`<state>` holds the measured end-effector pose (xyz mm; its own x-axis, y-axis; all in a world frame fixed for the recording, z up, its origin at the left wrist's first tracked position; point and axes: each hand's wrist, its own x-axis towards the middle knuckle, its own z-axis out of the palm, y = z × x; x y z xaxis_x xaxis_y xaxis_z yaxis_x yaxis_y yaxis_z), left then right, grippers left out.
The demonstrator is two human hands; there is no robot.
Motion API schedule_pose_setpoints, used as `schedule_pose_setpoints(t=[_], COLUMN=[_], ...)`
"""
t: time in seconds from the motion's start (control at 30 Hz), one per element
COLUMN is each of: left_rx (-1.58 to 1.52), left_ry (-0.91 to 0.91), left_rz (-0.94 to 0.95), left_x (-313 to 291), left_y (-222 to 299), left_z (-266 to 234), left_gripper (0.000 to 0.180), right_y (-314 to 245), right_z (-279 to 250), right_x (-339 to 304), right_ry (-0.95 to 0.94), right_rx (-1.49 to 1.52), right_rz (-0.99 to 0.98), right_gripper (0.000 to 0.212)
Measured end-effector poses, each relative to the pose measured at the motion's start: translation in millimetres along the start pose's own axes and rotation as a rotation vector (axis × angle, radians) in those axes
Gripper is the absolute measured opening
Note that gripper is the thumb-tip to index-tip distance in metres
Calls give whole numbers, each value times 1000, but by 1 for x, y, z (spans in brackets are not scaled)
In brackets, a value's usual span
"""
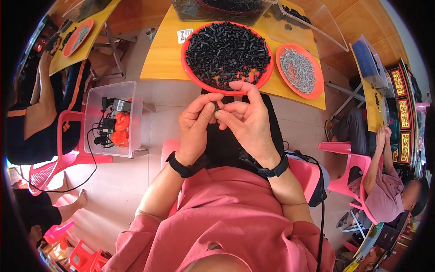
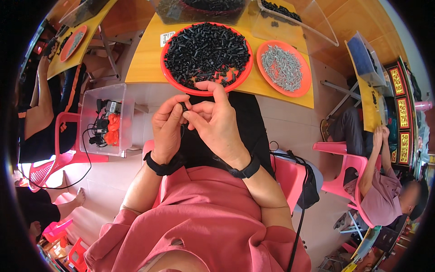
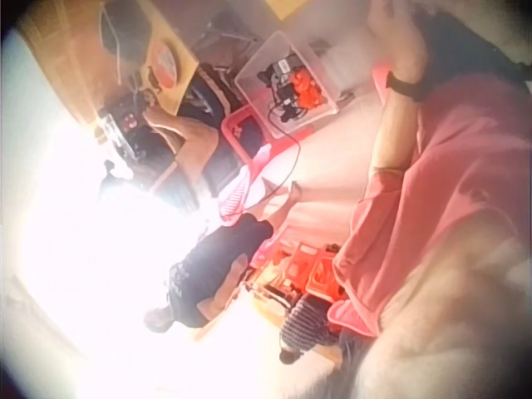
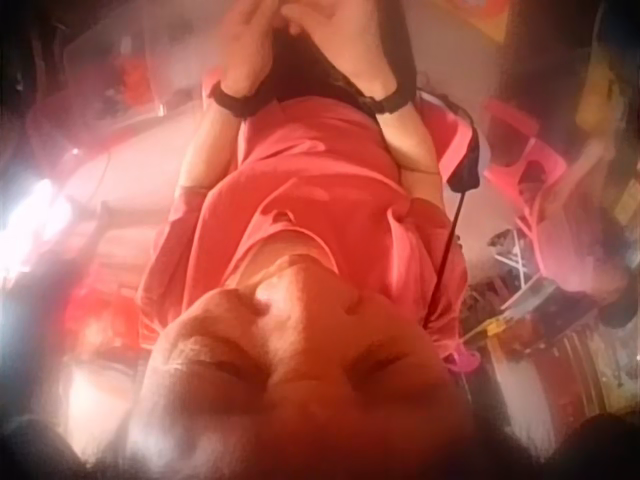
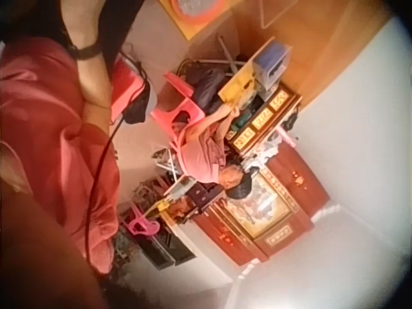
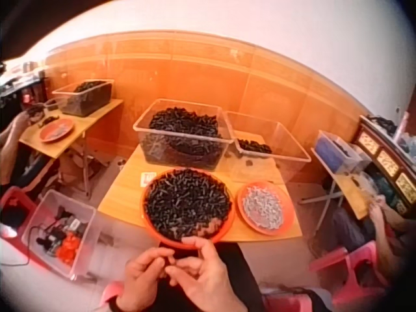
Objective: Assembling small black components by hand.
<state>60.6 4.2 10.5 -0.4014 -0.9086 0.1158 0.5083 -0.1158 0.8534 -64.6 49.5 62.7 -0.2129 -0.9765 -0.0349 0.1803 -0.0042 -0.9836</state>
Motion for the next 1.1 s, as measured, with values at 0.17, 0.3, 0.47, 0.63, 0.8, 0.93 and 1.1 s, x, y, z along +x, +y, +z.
schedule_pose_setpoints(t=[0.17,0.3,0.47,0.63,0.8,0.93,1.1], left_rx=[-137,-115,-83,-24,-161,-189,-293], left_ry=[41,47,44,58,65,72,67], left_rz=[-71,-57,-43,-10,-99,-144,-330], left_x=[-1,0,0,-2,-3,1,2], left_y=[-3,-4,-5,-4,-6,-7,-6], left_z=[2,0,2,4,3,1,5], left_gripper=[23,23,23,23,24,23,23], right_y=[-4,-7,3,12,10,3,-6], right_z=[3,2,4,9,7,-11,-28], right_x=[-4,-2,-4,-6,-6,4,11], right_ry=[48,35,72,121,138,-27,-184], right_rx=[-330,-320,-380,-430,-248,-667,-1008], right_rz=[-100,-94,-233,-321,-202,-317,-581], right_gripper=[50,50,49,49,48,39,32])
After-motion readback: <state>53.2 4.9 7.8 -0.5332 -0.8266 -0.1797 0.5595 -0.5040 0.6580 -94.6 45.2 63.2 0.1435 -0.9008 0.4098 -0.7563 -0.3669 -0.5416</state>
